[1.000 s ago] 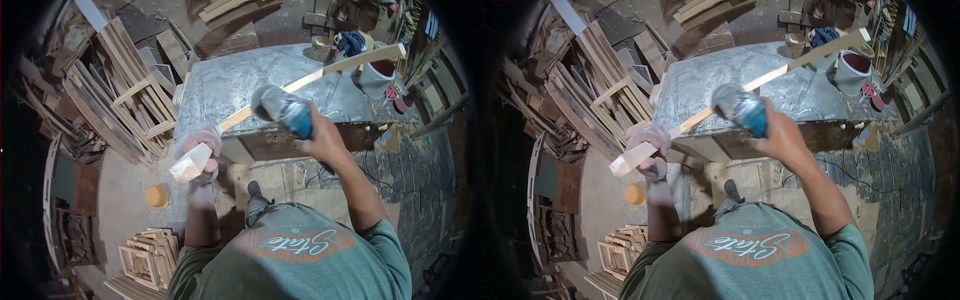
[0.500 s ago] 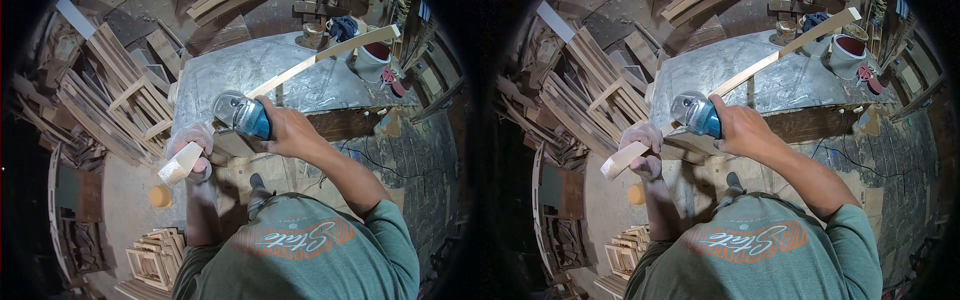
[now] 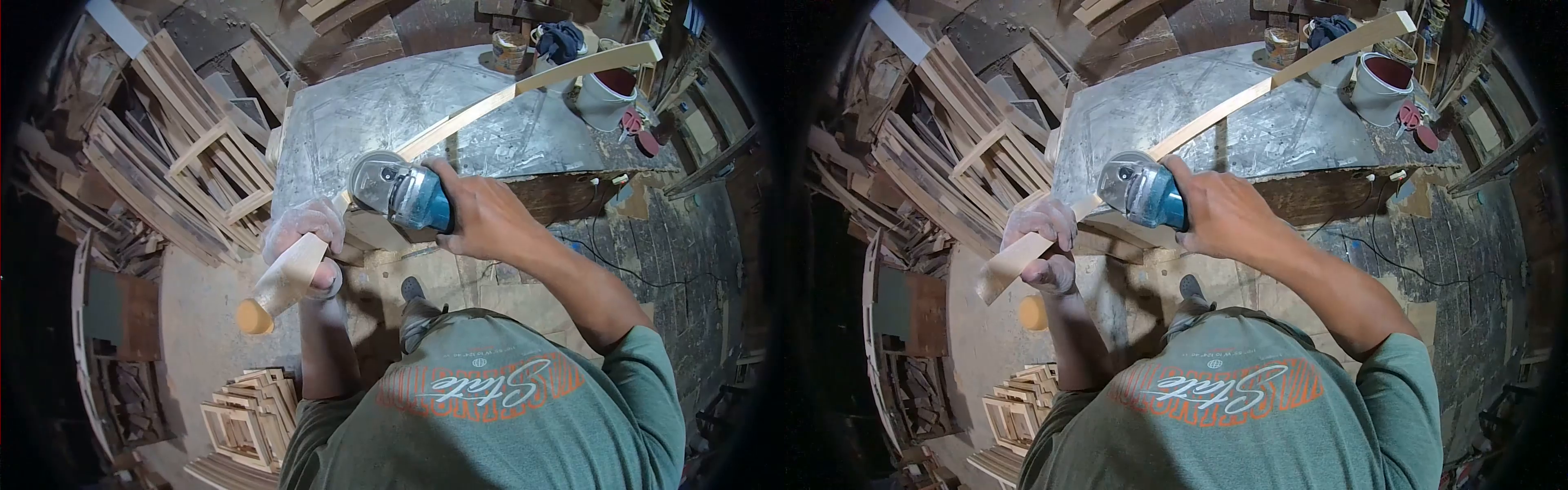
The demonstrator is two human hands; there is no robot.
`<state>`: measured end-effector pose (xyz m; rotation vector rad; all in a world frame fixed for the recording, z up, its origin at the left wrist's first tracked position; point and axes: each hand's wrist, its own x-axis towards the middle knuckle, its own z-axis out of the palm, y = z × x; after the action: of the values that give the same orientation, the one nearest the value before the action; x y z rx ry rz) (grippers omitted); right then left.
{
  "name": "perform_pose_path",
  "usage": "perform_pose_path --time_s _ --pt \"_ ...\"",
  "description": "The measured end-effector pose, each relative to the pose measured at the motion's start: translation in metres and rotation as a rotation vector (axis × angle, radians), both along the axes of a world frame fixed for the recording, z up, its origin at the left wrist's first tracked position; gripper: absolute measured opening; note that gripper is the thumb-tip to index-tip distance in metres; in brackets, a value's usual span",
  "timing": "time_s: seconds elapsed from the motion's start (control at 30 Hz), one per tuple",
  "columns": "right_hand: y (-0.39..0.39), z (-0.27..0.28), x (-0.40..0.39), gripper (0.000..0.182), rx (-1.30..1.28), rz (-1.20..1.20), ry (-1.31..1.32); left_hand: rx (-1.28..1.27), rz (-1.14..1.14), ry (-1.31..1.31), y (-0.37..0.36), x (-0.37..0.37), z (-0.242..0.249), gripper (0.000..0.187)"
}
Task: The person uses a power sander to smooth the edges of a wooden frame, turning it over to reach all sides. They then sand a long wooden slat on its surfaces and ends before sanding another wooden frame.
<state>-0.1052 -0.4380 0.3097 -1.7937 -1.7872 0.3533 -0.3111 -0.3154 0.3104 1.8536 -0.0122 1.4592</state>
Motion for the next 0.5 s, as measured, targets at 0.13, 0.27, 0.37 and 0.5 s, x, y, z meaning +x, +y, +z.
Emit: perform_pose_path --time_s 0.13,0.27,0.37,0.5 --pt "-0.002 0.001 0.010 0.077 -0.042 -0.042 -0.024 -0.031 0.019 -0.014 -0.004 0.002 0.003 0.071" --pt "-0.008 -0.003 0.020 0.079 -0.009 -0.071 -0.041 -0.020 -0.027 -0.015 0.003 0.001 0.003 0.070" --pt "-0.013 -0.002 0.027 0.082 -0.028 -0.121 -0.029 -0.035 -0.037 -0.006 0.003 0.000 0.004 0.070" --pt "-0.019 0.000 0.042 0.086 -0.079 -0.208 0.011 -0.014 -0.007 -0.025 0.006 0.001 0.002 0.070"
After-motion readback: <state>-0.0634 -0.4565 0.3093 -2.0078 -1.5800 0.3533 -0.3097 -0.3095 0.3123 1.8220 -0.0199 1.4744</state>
